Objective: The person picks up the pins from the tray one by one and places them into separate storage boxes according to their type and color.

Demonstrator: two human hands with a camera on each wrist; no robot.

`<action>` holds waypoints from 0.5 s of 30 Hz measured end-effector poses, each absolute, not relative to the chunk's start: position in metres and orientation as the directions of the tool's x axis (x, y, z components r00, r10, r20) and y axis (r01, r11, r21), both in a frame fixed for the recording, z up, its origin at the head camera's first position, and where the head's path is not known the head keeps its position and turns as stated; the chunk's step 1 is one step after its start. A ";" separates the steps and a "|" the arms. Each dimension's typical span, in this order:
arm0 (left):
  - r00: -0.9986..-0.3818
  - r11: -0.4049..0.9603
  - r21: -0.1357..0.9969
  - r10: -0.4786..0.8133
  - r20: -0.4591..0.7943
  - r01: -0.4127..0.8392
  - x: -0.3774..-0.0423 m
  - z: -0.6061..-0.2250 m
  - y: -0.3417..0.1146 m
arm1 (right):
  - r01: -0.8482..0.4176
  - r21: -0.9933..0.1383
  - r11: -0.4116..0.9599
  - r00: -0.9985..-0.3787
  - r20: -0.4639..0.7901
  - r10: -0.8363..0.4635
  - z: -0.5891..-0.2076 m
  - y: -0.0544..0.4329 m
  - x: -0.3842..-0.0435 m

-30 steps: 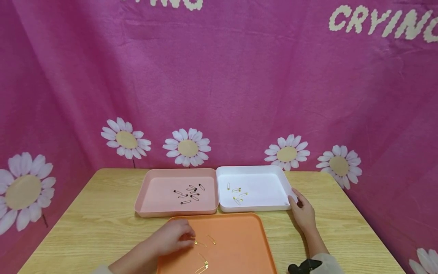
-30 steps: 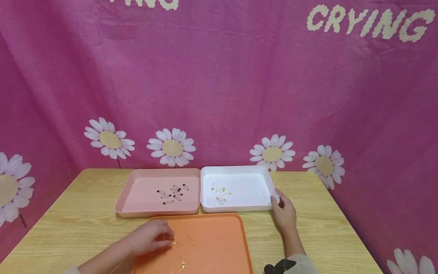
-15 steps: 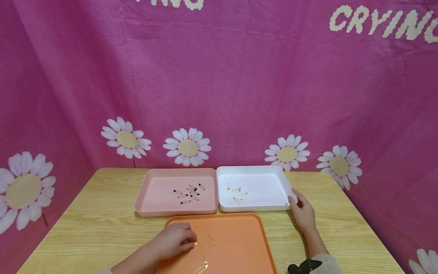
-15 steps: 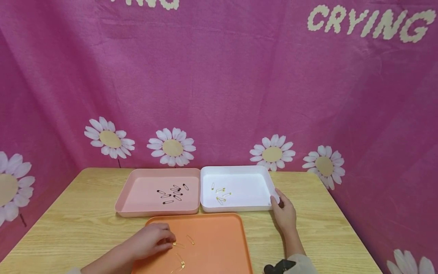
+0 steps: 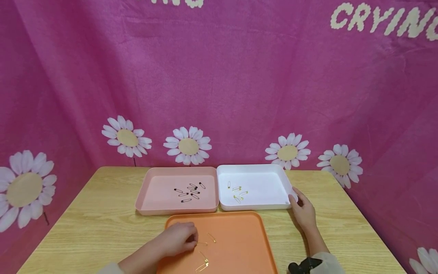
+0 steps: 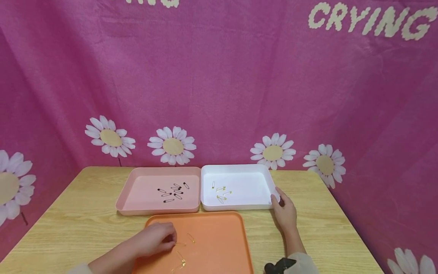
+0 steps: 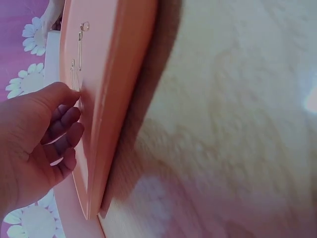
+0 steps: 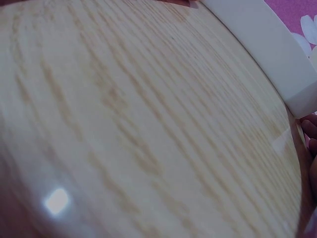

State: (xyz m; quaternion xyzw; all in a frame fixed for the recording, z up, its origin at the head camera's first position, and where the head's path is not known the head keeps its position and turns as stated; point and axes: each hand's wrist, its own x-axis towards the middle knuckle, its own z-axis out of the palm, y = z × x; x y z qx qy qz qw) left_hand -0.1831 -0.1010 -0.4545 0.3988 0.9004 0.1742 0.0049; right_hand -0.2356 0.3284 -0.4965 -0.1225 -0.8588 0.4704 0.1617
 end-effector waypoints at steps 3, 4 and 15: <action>-0.716 0.625 0.426 0.693 0.081 0.654 -0.185 -0.454 -0.099 | 0.058 -0.848 0.527 -0.919 0.161 0.359 -0.496 0.329 -0.235; -0.725 0.623 0.462 0.685 0.066 0.631 -0.185 -0.453 -0.099 | 0.059 -0.847 0.529 -0.920 0.160 0.358 -0.496 0.329 -0.235; -0.735 0.569 0.556 0.668 0.118 0.606 -0.210 -0.435 -0.089 | 0.052 -0.844 0.534 -0.921 0.166 0.351 -0.497 0.329 -0.236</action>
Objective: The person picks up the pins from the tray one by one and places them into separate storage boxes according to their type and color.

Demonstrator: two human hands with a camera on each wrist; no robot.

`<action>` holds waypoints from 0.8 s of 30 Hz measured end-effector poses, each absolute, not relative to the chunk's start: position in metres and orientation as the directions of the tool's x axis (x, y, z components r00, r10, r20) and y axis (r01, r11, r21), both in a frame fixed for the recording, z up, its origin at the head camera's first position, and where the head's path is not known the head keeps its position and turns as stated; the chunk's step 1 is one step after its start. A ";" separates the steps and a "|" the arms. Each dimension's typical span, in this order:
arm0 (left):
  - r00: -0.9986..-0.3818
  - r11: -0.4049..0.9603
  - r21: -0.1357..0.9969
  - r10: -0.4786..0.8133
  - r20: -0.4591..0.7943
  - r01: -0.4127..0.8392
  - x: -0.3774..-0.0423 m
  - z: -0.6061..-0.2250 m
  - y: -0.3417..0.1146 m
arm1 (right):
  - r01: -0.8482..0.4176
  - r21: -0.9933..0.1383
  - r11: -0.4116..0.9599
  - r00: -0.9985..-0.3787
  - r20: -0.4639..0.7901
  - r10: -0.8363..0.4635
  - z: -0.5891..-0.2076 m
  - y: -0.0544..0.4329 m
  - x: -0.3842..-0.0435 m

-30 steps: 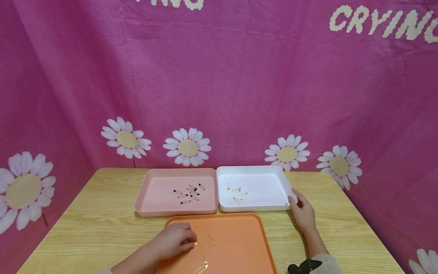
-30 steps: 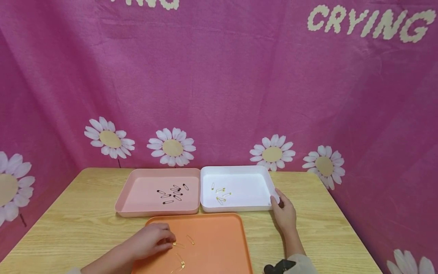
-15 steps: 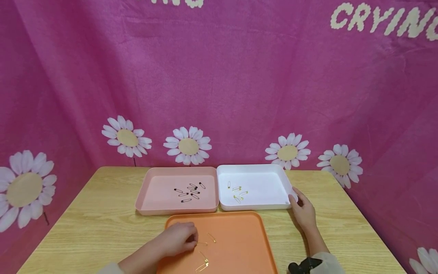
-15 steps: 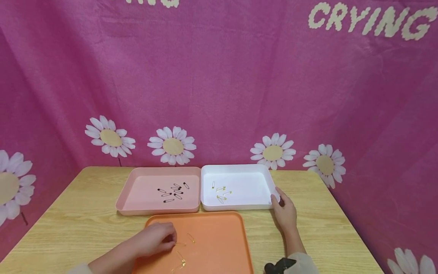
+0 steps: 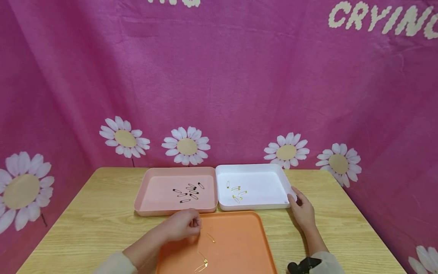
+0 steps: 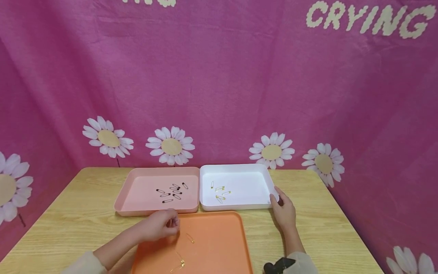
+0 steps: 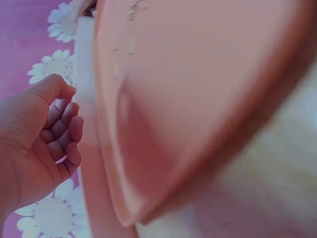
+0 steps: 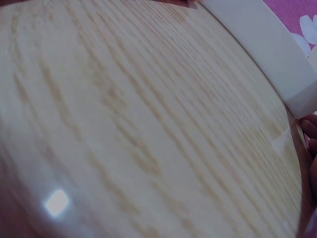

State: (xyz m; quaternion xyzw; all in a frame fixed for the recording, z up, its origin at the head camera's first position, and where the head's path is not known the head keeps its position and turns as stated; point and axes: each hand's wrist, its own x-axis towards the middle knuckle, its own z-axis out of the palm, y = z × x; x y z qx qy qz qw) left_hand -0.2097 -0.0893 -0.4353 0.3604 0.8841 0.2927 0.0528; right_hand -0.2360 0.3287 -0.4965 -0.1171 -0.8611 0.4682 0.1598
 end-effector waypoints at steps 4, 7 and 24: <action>-0.757 0.570 0.581 0.640 0.129 0.581 -0.224 -0.422 -0.081 | 0.059 -0.844 0.534 -0.923 0.158 0.352 -0.496 0.329 -0.236; -0.779 0.571 0.608 0.614 0.129 0.551 -0.234 -0.413 -0.074 | 0.064 -0.845 0.531 -0.923 0.152 0.354 -0.496 0.330 -0.235; -0.854 0.527 0.725 0.495 0.162 0.443 -0.287 -0.399 -0.026 | 0.053 -0.846 0.531 -0.920 0.166 0.355 -0.497 0.330 -0.236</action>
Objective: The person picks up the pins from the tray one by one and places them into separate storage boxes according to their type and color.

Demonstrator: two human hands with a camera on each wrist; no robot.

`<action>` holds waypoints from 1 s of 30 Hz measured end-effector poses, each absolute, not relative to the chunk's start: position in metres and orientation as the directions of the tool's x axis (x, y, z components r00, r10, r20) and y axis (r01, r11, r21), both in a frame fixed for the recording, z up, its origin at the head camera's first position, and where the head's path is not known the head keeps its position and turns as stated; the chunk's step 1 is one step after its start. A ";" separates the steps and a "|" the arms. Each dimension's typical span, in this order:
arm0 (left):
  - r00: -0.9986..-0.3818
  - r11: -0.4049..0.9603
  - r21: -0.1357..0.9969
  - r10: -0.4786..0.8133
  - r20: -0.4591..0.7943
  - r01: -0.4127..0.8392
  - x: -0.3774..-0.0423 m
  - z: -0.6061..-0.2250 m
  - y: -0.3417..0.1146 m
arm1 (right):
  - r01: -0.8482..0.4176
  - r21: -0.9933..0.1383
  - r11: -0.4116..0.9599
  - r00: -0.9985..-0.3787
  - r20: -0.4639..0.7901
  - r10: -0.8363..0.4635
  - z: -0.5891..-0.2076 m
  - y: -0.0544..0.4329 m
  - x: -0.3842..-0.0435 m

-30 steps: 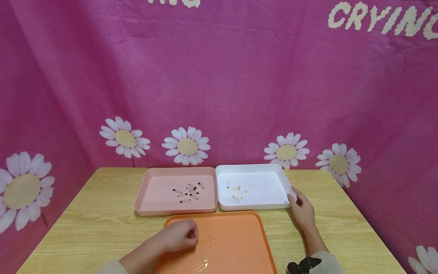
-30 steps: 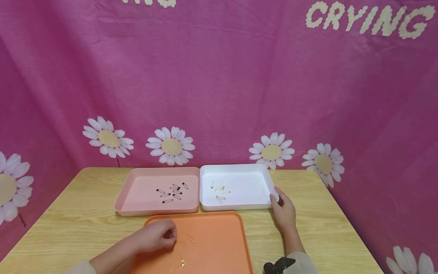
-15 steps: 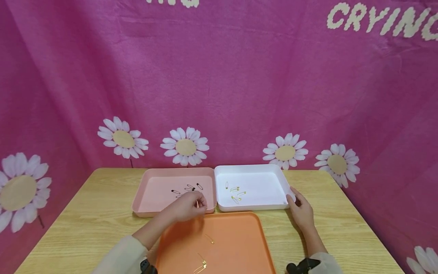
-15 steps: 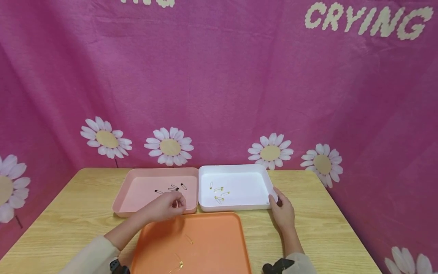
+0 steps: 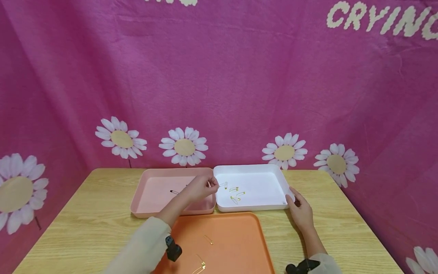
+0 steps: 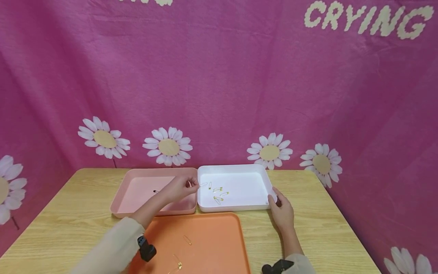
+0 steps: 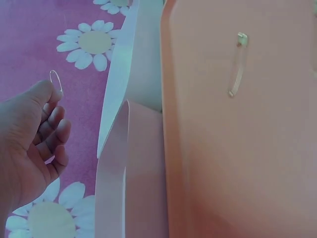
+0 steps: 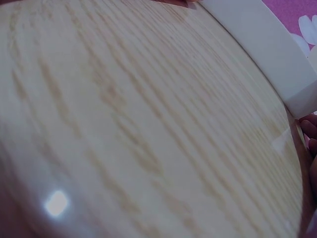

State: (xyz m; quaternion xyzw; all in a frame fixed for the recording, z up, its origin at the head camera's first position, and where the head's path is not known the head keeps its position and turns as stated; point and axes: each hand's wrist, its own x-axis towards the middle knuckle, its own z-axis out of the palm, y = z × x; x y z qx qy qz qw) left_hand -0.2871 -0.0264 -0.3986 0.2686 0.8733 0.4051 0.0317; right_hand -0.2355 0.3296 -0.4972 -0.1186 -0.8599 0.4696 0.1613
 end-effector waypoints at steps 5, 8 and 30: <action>-0.858 0.543 0.712 0.486 0.165 0.445 -0.303 -0.398 -0.013 | 0.057 -0.843 0.535 -0.919 0.165 0.358 -0.496 0.330 -0.235; -0.869 0.578 0.687 0.468 0.163 0.440 -0.310 -0.398 -0.004 | 0.052 -0.847 0.529 -0.917 0.169 0.362 -0.496 0.330 -0.235; -0.936 0.662 0.677 0.331 0.118 0.320 -0.329 -0.417 0.028 | 0.057 -0.846 0.530 -0.915 0.168 0.366 -0.498 0.330 -0.236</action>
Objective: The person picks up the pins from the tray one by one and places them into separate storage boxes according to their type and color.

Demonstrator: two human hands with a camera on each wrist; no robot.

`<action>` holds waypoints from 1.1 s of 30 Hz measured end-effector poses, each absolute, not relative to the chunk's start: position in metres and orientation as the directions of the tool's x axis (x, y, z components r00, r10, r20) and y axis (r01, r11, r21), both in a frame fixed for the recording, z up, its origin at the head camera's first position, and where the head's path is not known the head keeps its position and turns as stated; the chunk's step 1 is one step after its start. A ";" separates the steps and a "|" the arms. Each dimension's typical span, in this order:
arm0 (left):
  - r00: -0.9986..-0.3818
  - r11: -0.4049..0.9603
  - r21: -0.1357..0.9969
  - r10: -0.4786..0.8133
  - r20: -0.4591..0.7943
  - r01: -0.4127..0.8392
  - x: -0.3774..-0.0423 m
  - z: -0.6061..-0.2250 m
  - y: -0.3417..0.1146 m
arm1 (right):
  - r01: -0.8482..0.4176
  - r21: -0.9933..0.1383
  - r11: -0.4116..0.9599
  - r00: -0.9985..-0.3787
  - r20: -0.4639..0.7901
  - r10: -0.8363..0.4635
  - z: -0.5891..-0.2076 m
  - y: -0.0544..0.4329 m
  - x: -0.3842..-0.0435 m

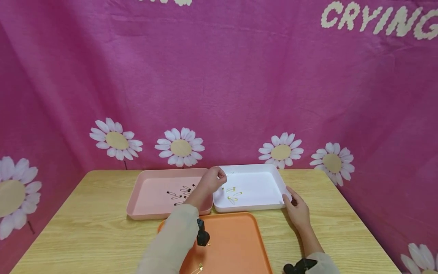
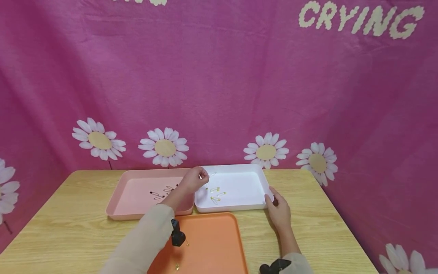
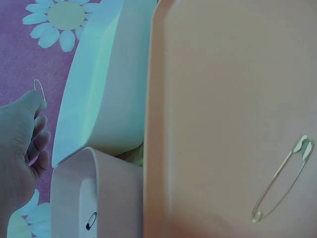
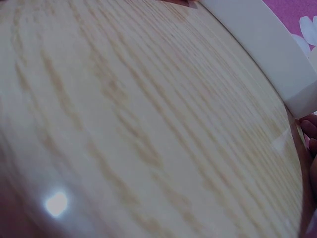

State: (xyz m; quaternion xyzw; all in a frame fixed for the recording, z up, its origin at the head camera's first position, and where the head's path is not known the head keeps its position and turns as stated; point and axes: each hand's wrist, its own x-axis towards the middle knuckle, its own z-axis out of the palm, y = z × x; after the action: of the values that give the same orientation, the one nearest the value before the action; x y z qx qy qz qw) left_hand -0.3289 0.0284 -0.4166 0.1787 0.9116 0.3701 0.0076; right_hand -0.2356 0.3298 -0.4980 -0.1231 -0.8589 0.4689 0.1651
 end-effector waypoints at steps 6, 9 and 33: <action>-0.943 0.668 0.682 0.319 0.097 0.296 -0.330 -0.424 0.031 | 0.057 -0.845 0.532 -0.913 0.171 0.370 -0.497 0.330 -0.236; -0.944 0.674 0.679 0.316 0.092 0.292 -0.331 -0.426 0.032 | 0.059 -0.844 0.533 -0.912 0.172 0.372 -0.498 0.330 -0.236; -0.909 0.784 0.465 0.392 0.141 0.411 -0.337 -0.436 0.027 | 0.059 -0.845 0.532 -0.913 0.171 0.372 -0.496 0.329 -0.233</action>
State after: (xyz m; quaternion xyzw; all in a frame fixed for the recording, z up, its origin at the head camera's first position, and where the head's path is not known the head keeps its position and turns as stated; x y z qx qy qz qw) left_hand -0.3367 0.0272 -0.4356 0.2126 0.9443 0.2504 -0.0184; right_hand -0.2331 0.3285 -0.4959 -0.1252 -0.8591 0.4671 0.1675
